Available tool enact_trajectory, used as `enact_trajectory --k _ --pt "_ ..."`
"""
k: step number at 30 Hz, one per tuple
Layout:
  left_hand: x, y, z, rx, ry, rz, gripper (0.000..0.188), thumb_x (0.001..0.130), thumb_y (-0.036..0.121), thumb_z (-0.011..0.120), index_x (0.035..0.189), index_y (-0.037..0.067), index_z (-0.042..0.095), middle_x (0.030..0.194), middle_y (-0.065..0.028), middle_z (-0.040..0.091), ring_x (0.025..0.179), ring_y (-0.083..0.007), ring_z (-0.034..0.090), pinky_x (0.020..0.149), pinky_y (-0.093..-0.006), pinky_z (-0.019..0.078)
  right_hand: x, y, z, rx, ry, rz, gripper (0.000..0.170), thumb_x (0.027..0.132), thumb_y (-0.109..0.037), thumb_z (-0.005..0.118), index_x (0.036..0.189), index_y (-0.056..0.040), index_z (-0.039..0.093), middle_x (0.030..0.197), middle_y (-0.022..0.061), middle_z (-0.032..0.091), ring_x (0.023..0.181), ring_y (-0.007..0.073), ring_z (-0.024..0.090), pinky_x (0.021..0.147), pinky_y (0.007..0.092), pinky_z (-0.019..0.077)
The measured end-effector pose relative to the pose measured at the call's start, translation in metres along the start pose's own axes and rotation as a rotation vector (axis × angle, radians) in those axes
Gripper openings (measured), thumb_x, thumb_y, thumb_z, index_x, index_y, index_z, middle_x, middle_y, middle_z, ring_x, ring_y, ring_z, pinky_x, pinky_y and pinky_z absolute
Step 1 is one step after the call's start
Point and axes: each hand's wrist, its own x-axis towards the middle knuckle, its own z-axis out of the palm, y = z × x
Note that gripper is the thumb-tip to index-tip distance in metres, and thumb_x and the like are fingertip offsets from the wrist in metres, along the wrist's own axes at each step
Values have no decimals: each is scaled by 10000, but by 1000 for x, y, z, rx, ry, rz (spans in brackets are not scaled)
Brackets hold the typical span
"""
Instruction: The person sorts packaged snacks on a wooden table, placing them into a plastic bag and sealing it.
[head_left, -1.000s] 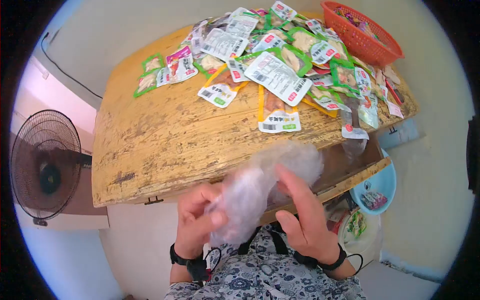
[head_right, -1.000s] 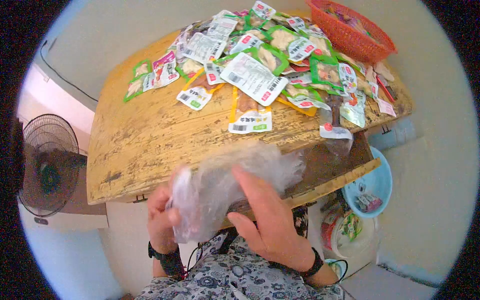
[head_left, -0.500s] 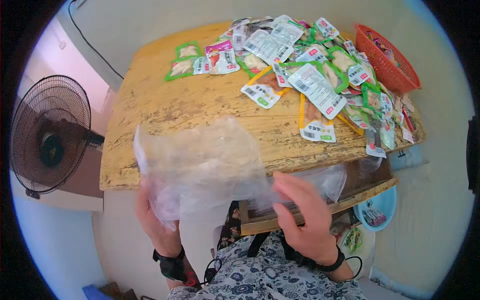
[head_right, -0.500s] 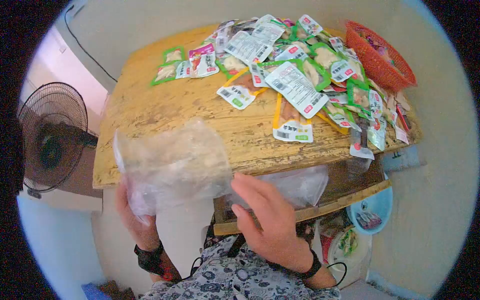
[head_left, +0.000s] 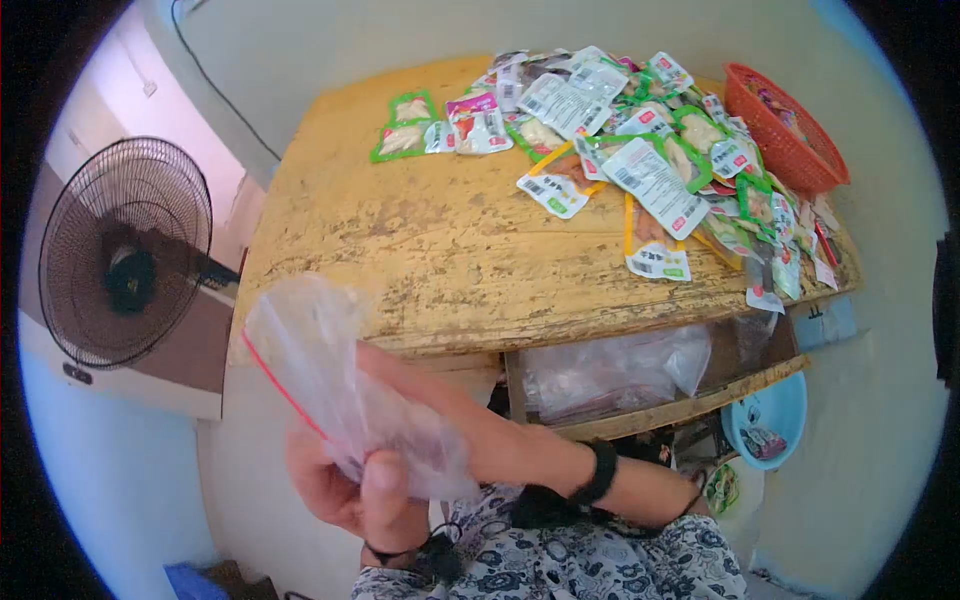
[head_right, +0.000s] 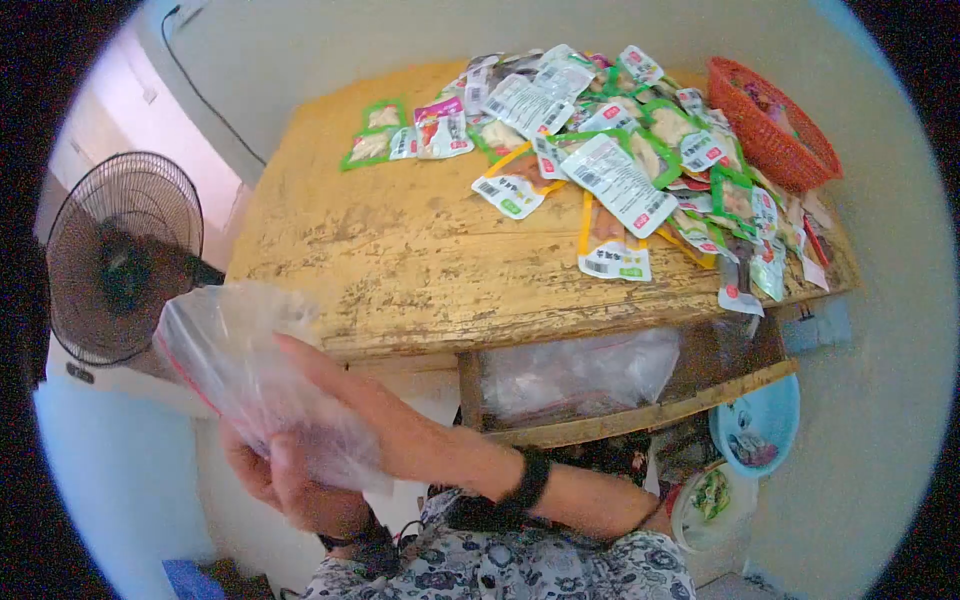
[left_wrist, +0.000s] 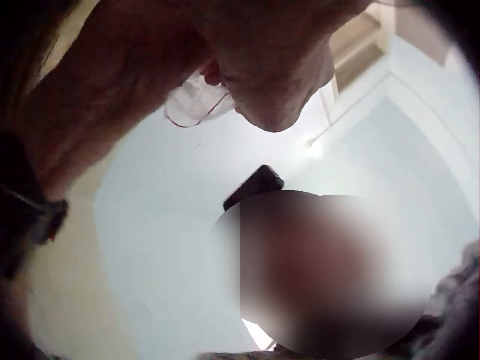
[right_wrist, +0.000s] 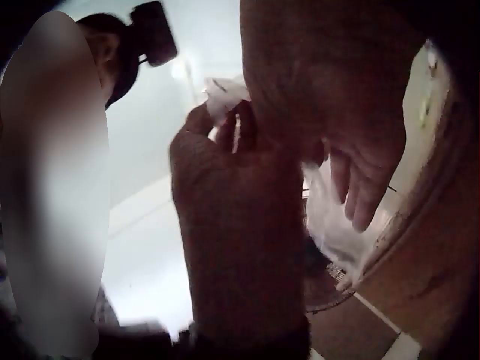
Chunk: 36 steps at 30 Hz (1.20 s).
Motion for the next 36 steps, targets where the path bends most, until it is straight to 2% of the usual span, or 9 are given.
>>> enact_trajectory --k 2,5,8,11,14,21,24,30,36 --pt "7 -31 6 312 56 256 321 919 102 633 1217 -5 573 1187 -148 638 1015 -243 627 907 -373 529 6 4 -16 -1 11 10 484 919 -131 638 1382 -58 515 1315 242 570 1228 374 565 1040 432 457" --pt "31 -56 22 139 71 -38 112 946 54 615 1045 6 634 1028 -70 666 940 -136 613 835 -276 497 14 1 -48 -671 124 -155 250 888 -139 664 1103 -23 612 997 182 668 983 367 655 837 475 525" --pt "45 -71 28 -4 82 -225 76 972 64 611 1008 11 651 980 -42 674 865 -79 589 780 -234 467 -8 -22 -53 -924 264 -28 193 901 -125 655 1043 -2 612 921 154 660 827 312 683 730 434 540" --pt "47 -85 30 21 8 -270 98 978 68 623 1048 1 639 1001 -50 667 913 -102 586 825 -254 468 -44 -52 -58 -746 354 199 206 956 -66 627 1154 -8 627 950 81 687 771 175 697 659 305 554" --pt "45 -90 38 47 -130 -296 119 981 69 611 1066 -9 641 1065 -90 672 1082 -174 604 923 -308 465 -74 -83 -61 -864 464 46 173 950 -90 602 1093 -4 648 903 124 667 667 183 673 635 340 531" --pt "46 -98 62 229 -387 -242 116 975 72 609 1031 -2 678 1191 -155 658 1343 -324 515 1064 -398 403 -94 -192 -133 -1665 672 -118 201 942 -188 639 1076 -45 685 952 173 701 885 347 674 758 442 537" --pt "43 -105 62 208 -378 -244 109 970 75 614 1014 3 685 1187 -161 659 1333 -339 525 1060 -406 407 -100 -217 -181 -2030 719 -37 250 928 -181 681 1116 -16 667 996 160 693 907 301 676 768 403 532" --pt "41 -111 56 219 -409 -272 109 919 38 667 1024 25 688 1258 -169 644 1345 -317 515 1087 -419 403 -89 -215 -203 -2247 520 104 456 877 -442 681 1033 -14 655 981 185 691 954 370 656 771 501 526" --pt "41 -107 61 341 -486 -189 138 853 -3 708 970 41 648 1261 -133 639 1379 -304 488 1083 -412 417 -82 -208 -215 -2321 530 106 377 892 -376 644 1023 -22 640 879 184 681 876 391 645 749 511 502"
